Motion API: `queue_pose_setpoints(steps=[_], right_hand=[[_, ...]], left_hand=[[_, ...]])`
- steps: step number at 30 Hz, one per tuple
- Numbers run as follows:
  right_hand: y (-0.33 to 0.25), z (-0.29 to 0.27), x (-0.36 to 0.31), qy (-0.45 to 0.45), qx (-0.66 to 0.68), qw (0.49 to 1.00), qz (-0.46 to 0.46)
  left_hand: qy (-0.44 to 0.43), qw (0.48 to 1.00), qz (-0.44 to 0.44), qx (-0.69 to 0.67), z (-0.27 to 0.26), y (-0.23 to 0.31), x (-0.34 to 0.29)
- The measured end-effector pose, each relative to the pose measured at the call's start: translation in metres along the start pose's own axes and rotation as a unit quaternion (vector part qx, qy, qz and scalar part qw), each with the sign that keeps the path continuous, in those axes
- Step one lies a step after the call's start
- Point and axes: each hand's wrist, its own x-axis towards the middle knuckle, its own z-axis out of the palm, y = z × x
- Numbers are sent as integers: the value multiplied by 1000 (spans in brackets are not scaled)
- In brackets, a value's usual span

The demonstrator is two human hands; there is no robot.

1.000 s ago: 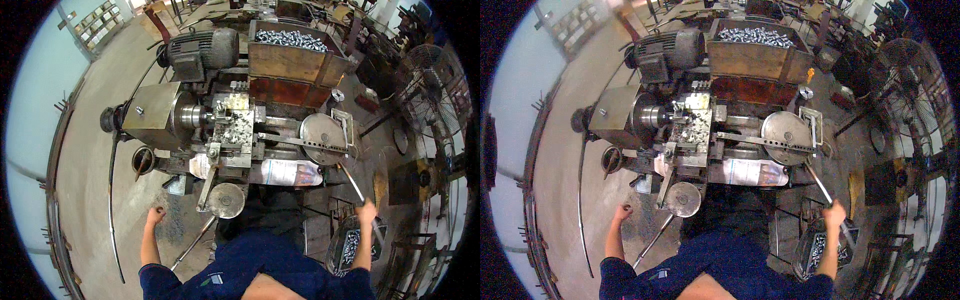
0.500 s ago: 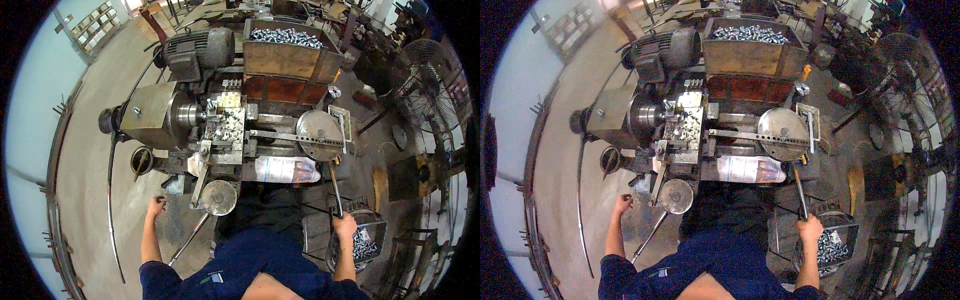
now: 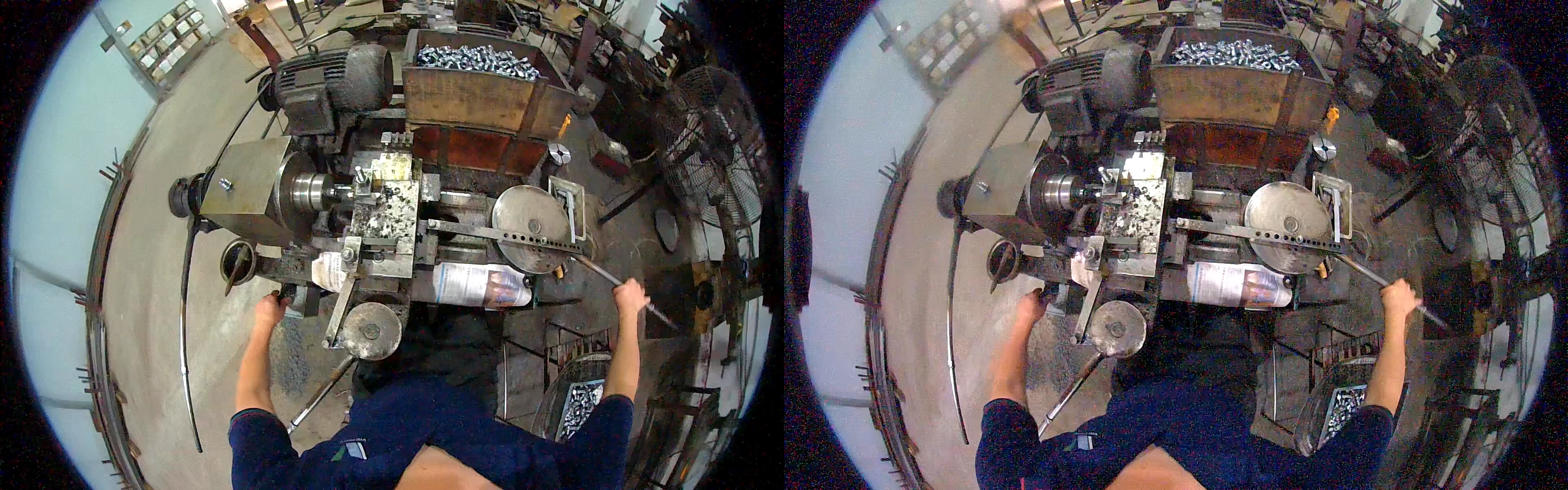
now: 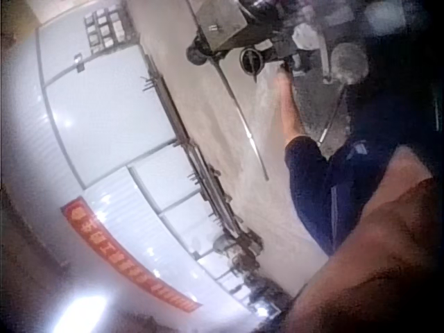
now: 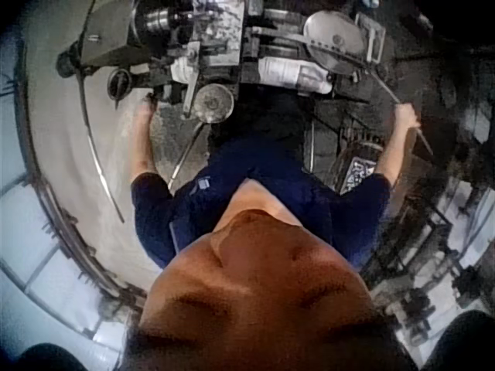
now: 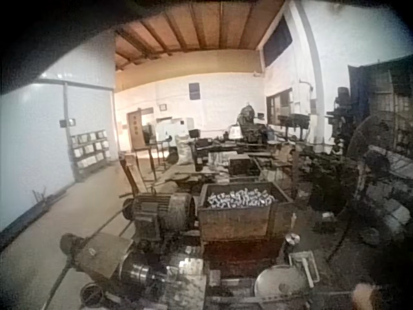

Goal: The person operates a lathe to process small metal parts, taking a piece from a bin, securing it in the machine, engaging the cutting tool using levers, and then placing the finished part into a separate collection basket.

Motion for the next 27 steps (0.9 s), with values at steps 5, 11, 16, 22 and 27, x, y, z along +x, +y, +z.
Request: queue_pose_setpoints(steps=[5, 11, 16, 22, 27], right_hand=[[-52, 12, 47, 36, -17, 999, -27], [-23, 11, 27, 65, 1, 997, 32], [-66, 18, -52, 179, 130, 974, -54], [-124, -72, -98, 190, 395, 852, -285], [-260, -201, -165, 202, 456, 599, -627]], left_hand=[[112, 970, -172, -129, 112, -63, -4], [-17, 992, 54, 115, 27, -18, 13], [58, 994, -76, -59, 49, -16, -27], [-125, 963, -2, -238, -36, -42, -37], [97, 963, 59, -246, -166, -38, -43]])
